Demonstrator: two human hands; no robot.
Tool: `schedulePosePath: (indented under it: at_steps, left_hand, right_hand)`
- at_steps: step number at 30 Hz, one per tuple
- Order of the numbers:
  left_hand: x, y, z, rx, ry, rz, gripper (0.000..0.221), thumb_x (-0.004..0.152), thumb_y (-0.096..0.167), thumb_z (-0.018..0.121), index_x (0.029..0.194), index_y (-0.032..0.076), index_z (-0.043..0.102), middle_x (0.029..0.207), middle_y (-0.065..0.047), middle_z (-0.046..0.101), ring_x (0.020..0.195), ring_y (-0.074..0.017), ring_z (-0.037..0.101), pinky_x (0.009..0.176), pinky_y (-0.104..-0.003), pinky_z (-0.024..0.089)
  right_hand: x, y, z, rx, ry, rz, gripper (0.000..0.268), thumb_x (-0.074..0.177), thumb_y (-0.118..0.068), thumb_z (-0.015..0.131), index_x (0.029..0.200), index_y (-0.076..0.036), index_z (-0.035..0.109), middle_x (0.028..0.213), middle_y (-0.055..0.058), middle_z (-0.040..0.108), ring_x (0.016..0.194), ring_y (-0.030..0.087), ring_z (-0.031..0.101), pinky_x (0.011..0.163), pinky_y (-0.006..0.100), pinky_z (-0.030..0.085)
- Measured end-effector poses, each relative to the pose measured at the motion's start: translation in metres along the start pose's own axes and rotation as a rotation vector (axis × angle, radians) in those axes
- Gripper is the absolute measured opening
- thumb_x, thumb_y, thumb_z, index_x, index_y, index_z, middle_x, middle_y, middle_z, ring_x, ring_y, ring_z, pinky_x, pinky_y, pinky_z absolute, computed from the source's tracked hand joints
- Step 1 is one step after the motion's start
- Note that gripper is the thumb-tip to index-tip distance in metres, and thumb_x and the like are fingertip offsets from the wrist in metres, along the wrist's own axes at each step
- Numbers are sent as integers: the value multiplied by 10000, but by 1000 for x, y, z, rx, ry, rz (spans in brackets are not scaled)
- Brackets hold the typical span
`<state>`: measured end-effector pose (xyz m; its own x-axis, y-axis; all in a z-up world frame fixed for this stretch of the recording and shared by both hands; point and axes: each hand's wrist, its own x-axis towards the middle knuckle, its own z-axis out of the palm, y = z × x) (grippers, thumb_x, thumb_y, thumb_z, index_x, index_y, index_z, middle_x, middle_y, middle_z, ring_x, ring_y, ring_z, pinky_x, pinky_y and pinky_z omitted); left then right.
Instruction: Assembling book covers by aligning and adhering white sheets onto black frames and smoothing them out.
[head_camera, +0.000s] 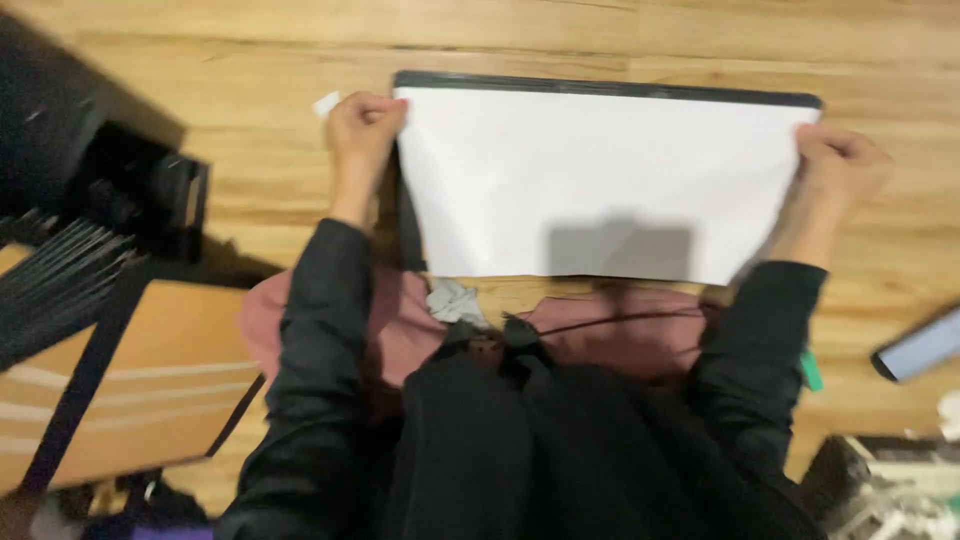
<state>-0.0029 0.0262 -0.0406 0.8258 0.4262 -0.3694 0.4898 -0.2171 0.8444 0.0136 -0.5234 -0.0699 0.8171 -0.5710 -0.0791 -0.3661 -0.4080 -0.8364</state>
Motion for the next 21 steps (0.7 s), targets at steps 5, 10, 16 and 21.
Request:
schedulePosePath:
  at_steps: [5, 10, 16, 21]
  left_hand:
    - [2, 8, 9, 11, -32, 40, 128, 726, 156, 778, 689, 119, 662, 619, 48, 610, 567, 0, 514, 506, -154, 411]
    - [-12, 37, 5, -114, -43, -99, 167, 733, 99, 736, 650, 123, 594, 637, 38, 598, 614, -30, 556, 649, -178, 513]
    - [-8, 31, 7, -147, -50, -106, 150, 724, 61, 720, 651, 113, 600, 654, 16, 621, 624, -37, 579, 650, -173, 524]
    - [-7, 29, 6, -145, -52, -99, 180, 738, 61, 724, 644, 121, 582, 643, 24, 605, 612, -31, 568, 654, -174, 531]
  right_hand:
    - [-19, -46, -3, 66, 49, -16, 159, 621, -28, 848, 628, -46, 690, 643, 14, 659, 624, 79, 616, 538, 223, 516]
    - [-36, -95, 1, 119, -27, 214, 104, 699, -1, 757, 659, -71, 692, 657, 9, 688, 631, 57, 643, 635, 192, 589]
    - [-28, -78, 0, 136, -28, 224, 112, 678, -23, 792, 664, -58, 686, 665, 23, 694, 619, 51, 650, 617, 179, 595]
    - [-33, -91, 0, 136, -31, 262, 126, 692, -30, 781, 639, -75, 676, 656, 5, 689, 625, 46, 641, 631, 184, 589]
